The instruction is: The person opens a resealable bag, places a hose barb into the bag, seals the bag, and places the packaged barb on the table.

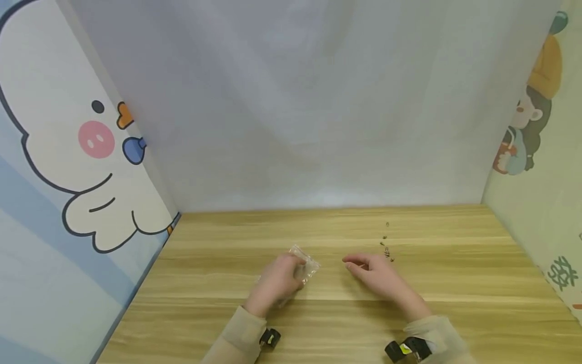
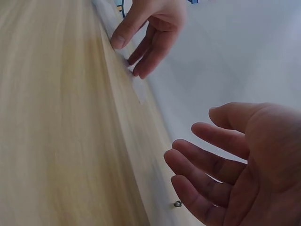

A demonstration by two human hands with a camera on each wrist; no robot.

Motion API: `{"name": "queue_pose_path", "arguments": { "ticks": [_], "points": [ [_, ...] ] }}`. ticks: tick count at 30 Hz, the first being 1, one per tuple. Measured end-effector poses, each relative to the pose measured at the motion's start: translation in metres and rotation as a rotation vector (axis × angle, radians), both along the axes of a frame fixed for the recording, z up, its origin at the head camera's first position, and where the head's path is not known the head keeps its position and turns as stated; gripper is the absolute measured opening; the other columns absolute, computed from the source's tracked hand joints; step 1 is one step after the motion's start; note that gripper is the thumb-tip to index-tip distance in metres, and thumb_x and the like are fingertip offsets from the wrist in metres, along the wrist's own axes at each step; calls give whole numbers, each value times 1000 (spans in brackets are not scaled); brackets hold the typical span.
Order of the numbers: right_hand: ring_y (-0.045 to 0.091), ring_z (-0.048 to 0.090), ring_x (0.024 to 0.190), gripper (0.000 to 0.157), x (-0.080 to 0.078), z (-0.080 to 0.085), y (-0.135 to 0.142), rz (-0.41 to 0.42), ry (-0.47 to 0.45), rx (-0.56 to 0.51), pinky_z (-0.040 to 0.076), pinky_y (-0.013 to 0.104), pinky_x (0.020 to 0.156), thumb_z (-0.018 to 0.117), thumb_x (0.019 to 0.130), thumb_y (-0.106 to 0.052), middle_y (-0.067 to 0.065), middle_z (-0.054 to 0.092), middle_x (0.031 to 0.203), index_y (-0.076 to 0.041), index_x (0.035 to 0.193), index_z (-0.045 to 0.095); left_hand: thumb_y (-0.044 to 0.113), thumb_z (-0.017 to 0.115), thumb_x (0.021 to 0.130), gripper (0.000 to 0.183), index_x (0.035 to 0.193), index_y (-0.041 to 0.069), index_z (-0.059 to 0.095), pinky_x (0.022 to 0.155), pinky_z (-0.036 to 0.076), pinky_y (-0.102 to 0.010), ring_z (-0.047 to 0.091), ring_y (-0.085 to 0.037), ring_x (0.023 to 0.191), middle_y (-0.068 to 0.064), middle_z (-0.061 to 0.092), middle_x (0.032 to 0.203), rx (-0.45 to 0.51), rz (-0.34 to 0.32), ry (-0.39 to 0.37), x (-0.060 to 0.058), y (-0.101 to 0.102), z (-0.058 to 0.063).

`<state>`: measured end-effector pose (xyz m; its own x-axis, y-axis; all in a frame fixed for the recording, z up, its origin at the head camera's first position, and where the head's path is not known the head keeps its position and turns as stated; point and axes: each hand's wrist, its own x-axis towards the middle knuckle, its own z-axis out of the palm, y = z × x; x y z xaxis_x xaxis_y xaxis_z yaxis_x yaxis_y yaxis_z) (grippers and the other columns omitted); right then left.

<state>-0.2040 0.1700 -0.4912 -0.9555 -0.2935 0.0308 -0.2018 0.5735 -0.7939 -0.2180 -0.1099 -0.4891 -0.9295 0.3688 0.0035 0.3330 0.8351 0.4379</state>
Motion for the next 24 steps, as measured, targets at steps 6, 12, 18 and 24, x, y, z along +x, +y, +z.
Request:
{"name": "queue_pose_path", "arguments": {
  "ticks": [6, 12, 18, 24],
  "points": [
    [16, 71, 90, 33, 2, -5, -5, 76, -8, -33, 58, 41, 85, 66, 107, -24, 4, 78, 106, -3, 131, 73, 4, 90, 78, 47, 123, 4, 77, 93, 59, -49, 69, -30, 106, -11, 74, 122, 6, -20, -11, 4, -1, 1],
    [19, 70, 86, 40, 7, -9, -10, 163, -125, -109, 59, 32, 72, 68, 105, -18, 11, 76, 110, 7, 136, 66, 1, 87, 79, 48, 125, 9, 78, 101, 57, -49, 68, -32, 122, -7, 73, 133, -2, -84, -7, 5, 0, 0],
    [28, 73, 95, 47, 11, -6, -16, 170, -233, -234, 64, 39, 78, 68, 104, -11, 23, 72, 120, 17, 139, 57, -9, 81, 79, 52, 127, 11, 78, 108, 53, -46, 67, -28, 124, -3, 75, 129, -1, -173, 18, 3, 2, -1],
    [32, 73, 100, 49, 13, -4, -21, 133, -313, -281, 64, 44, 84, 68, 103, -7, 26, 70, 123, 21, 140, 52, -23, 71, 74, 67, 131, 11, 76, 113, 49, -45, 64, -27, 128, -3, 73, 132, 17, -231, -31, 3, 6, 2]
  ]
}}
